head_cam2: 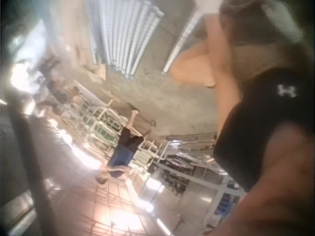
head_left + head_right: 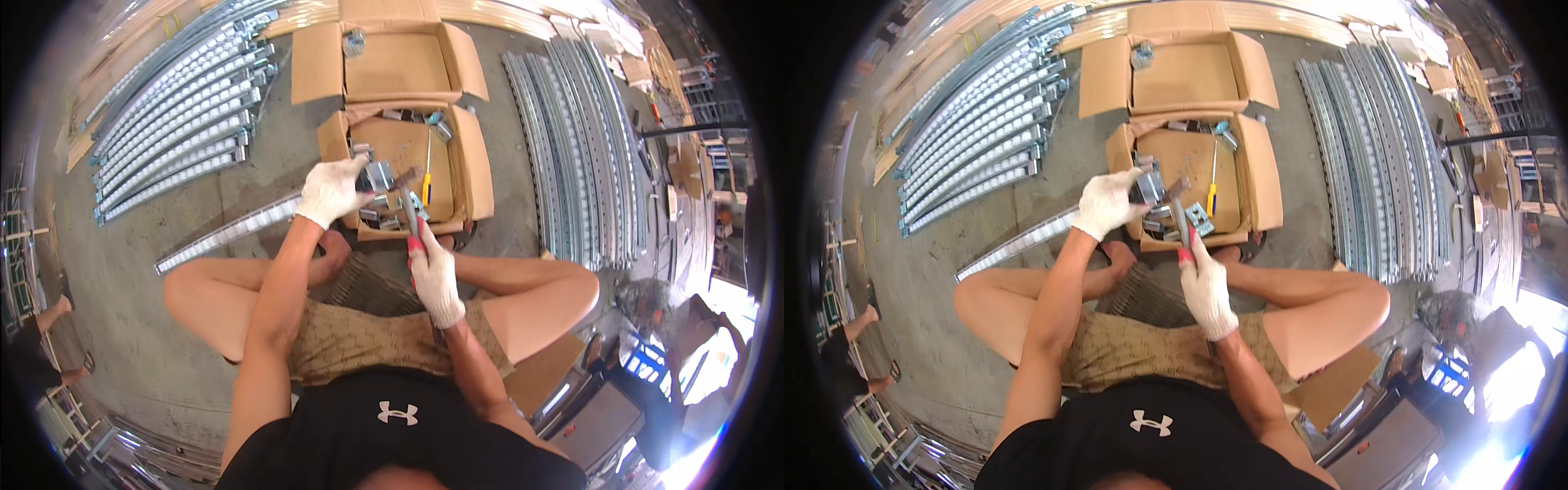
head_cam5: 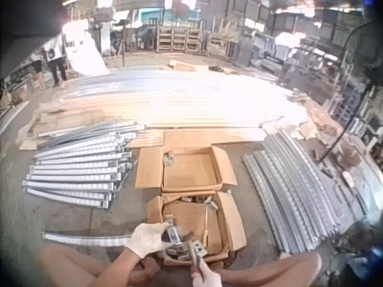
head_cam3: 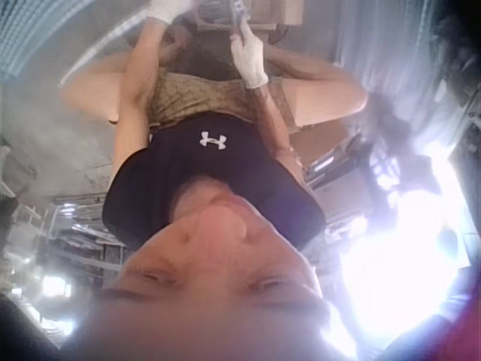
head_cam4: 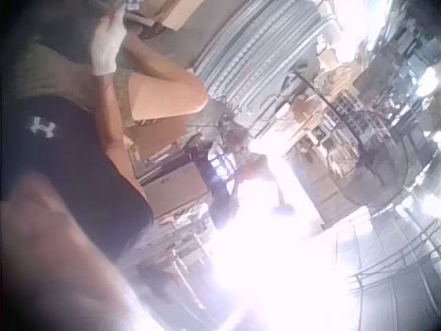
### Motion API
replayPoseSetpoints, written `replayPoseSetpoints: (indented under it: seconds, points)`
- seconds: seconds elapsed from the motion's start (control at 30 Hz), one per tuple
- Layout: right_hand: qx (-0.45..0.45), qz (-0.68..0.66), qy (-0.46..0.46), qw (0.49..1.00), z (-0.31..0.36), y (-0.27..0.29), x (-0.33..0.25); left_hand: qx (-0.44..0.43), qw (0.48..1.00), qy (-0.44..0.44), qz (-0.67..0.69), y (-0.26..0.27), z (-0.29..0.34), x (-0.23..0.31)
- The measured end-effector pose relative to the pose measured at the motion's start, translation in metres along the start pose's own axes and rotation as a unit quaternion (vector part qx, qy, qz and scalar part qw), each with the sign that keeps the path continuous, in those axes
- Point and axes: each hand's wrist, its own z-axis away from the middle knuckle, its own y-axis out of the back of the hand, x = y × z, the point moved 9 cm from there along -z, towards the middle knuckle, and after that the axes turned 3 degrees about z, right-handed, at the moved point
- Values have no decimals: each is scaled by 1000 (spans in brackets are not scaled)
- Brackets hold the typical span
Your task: The person assembles metal brackets onto a long metal rail by placing the bracket into a slot and using a hammer to secure a pin or fastener.
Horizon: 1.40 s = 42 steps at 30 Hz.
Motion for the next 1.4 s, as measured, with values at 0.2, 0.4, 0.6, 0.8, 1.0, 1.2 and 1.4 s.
replayPoseSetpoints:
  seconds: [0.2, 0.4, 0.6, 0.8, 1.0, 1.2, 1.4]
  points:
    - [172, -135, 95, 971, 41, 72, -77, -43, 998, 33, 10, -27, 21, -6]
    - [45, -59, 29, 997, -2, 9, -23, 1, 1000, -9, 8, -23, 18, -8]
    - [215, -175, 197, 940, 57, 65, -81, -31, 999, 28, -7, -23, 15, -8]
    - [84, -88, 8, 993, 27, 29, -40, -34, 999, 10, 20, -36, 27, -15]
    - [127, -117, 112, 978, 32, 57, -82, -82, 994, 65, 8, -18, 18, -2]
    - [35, -28, 111, 993, -64, -12, -102, -69, 995, 64, -16, 1, 25, 8]
    - [-68, -53, 71, 994, -84, -35, -97, -5, 994, 96, 56, 18, 54, 6]
